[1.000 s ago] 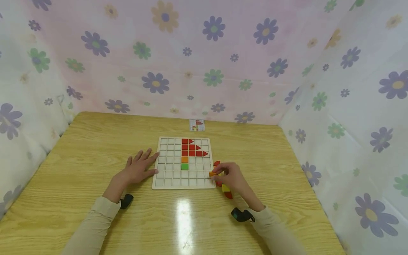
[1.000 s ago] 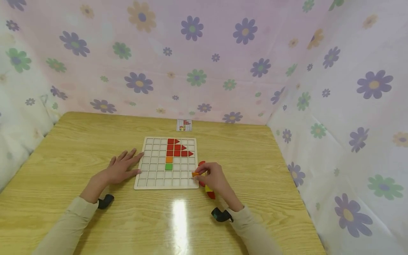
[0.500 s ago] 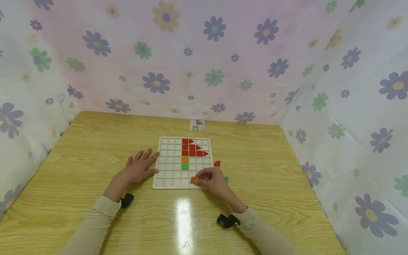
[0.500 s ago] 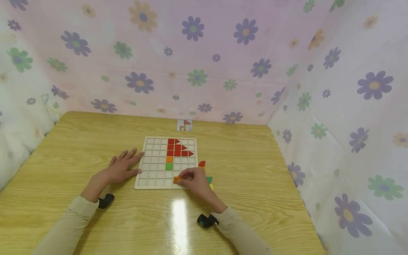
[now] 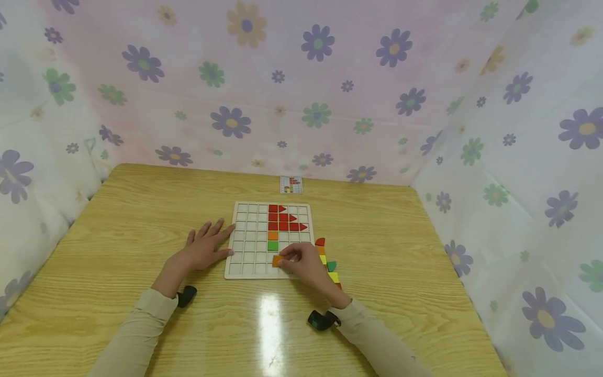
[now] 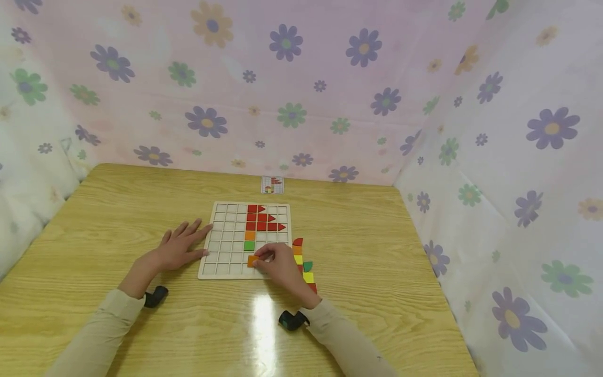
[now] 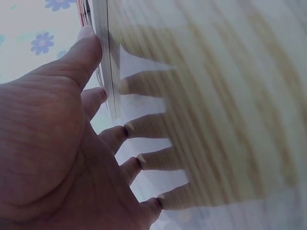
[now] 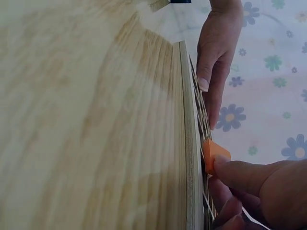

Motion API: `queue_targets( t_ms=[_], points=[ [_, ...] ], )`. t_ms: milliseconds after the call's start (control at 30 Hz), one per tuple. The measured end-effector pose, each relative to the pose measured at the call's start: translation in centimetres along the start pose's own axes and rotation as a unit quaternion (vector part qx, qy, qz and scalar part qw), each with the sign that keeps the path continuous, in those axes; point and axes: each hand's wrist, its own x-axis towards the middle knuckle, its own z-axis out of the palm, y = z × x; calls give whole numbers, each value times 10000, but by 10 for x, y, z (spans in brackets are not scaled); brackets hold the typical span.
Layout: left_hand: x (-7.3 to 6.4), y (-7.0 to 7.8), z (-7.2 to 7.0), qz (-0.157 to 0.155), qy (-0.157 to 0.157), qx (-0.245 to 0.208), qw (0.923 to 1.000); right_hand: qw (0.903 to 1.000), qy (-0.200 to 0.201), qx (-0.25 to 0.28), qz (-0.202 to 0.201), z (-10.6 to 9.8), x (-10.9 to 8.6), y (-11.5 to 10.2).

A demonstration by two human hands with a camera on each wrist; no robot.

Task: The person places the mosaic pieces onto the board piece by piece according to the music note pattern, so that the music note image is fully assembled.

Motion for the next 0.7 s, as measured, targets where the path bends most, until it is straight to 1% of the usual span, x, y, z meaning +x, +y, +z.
queue_targets(
  t_ms=[133, 233, 367, 433, 600, 700],
  points=[
    [0, 1, -1, -17, -16, -22, 10000, 9999, 73, -28, 73, 1, 1, -3],
    [1, -3, 1, 58, 43, -75, 9999, 9999, 93, -4, 56, 2, 2, -6],
    [0, -5, 1, 58, 54, -108, 9999, 9999, 78, 7, 74, 3, 4, -9],
    [0, -3, 0, 27, 32, -36, 10000, 9999, 83, -15, 100, 4, 5, -10],
    [1, -3, 2, 25, 35, 80, 10000, 9998, 142, -94, 143, 6, 6, -10],
    [2, -3, 2, 12, 13, 47, 10000, 9996, 182, -140, 159, 7, 7, -10]
  ],
)
